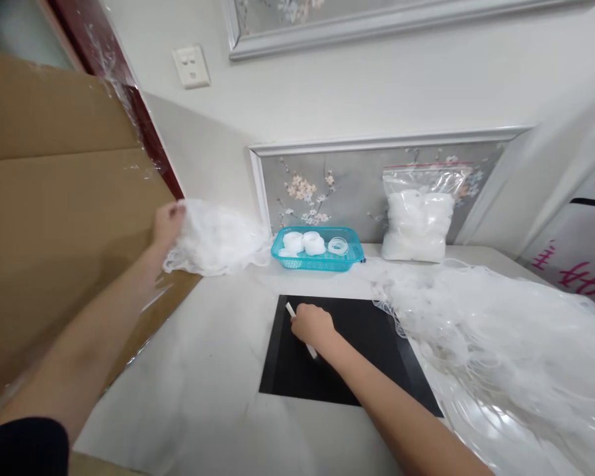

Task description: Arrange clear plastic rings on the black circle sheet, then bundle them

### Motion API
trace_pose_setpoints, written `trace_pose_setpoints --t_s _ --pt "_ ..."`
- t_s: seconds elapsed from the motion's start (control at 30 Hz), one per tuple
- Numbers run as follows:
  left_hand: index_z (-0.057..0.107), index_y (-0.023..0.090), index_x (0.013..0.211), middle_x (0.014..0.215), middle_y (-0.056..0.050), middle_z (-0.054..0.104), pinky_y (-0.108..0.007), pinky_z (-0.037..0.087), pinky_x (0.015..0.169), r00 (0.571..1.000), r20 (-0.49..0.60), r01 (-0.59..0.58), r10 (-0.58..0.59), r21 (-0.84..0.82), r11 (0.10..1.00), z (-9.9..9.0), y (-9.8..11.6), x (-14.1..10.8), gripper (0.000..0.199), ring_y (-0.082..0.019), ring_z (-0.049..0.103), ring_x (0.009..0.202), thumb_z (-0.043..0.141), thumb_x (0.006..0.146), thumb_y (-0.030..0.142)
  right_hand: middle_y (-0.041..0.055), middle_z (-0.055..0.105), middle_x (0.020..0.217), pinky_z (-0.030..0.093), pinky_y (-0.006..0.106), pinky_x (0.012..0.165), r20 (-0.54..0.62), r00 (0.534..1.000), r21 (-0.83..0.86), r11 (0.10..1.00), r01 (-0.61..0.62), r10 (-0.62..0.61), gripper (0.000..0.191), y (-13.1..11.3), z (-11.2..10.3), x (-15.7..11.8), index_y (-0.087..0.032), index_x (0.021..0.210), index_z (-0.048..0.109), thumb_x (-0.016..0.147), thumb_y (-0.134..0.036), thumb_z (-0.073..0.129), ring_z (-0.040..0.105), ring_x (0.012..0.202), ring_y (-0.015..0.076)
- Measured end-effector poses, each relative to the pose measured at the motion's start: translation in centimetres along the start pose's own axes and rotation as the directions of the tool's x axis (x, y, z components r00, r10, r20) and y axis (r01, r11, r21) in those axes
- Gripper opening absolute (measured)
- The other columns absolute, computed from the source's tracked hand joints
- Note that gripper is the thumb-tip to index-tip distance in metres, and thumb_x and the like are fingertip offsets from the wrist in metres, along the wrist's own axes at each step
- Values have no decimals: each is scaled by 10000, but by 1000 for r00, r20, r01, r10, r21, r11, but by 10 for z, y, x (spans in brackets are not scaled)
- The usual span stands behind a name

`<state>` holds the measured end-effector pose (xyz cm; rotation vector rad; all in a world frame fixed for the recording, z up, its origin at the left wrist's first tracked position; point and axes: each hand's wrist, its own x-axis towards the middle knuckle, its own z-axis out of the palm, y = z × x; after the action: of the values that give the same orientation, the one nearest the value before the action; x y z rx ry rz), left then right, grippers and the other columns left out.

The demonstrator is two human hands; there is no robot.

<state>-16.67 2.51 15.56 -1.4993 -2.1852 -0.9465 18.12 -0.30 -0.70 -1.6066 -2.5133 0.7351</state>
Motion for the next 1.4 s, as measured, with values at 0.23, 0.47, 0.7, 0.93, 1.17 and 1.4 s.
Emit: trace_pose_setpoints --t_s 0.23,0.47,0.7,0.93,1.17,1.4 --pt "560 219 624 634 -11 555 -359 472 670 982 -133 -171 131 -355 919 -91 93 13 253 -195 564 658 571 777 420 -36 539 719 420 244 539 -256 959 858 430 282 -118 217 8 -38 -32 -216 848 436 897 -424 468 510 530 97" --pt "694 170 627 627 -38 664 -359 504 652 956 230 11 183 -651 759 -78 170 -95 282 -190 621 559 649 738 425 -41 476 729 405 252 560 -630 777 673 493 551 -9 434 -9 -81 -86 -233 969 538 695 -499 745 455 601 113" --pt "677 185 526 840 -51 713 -321 478 818 894 296 32 337 -791 611 -21 185 -150 270 -225 646 886 590 714 358 42 610 842 465 356 779 -700 705 470 669 575 -114 224 21 -77 -97 -193 805 627 804 -416 643 576 815 202" --pt "571 176 465 706 -30 670 -284 451 655 776 397 -12 491 -768 640 -3 182 -157 367 -165 600 665 558 765 387 75 647 1081 352 216 464 -539 839 789 304 533 -71 374 12 -68 -113 -233 1044 639 851 -544 563 613 889 194" --pt "570 221 1175 1237 -111 614 -428 488 869 654 458 -253 603 -618 744 -10 181 -165 665 -309 601 1079 759 626 546 29 627 823 157 199 372 -482 874 855 183 485 -64 320 5 -79 -93 -213 890 671 789 -516 663 386 517 72" --pt "592 266 1257 1295 -124 597 -435 474 973 340 373 174 863 -927 332 16 202 -135 720 -320 521 1249 670 671 677 -44 382 550 248 222 407 -505 840 824 177 538 -198 405 2 -115 -87 -211 623 484 686 -558 683 318 459 81"
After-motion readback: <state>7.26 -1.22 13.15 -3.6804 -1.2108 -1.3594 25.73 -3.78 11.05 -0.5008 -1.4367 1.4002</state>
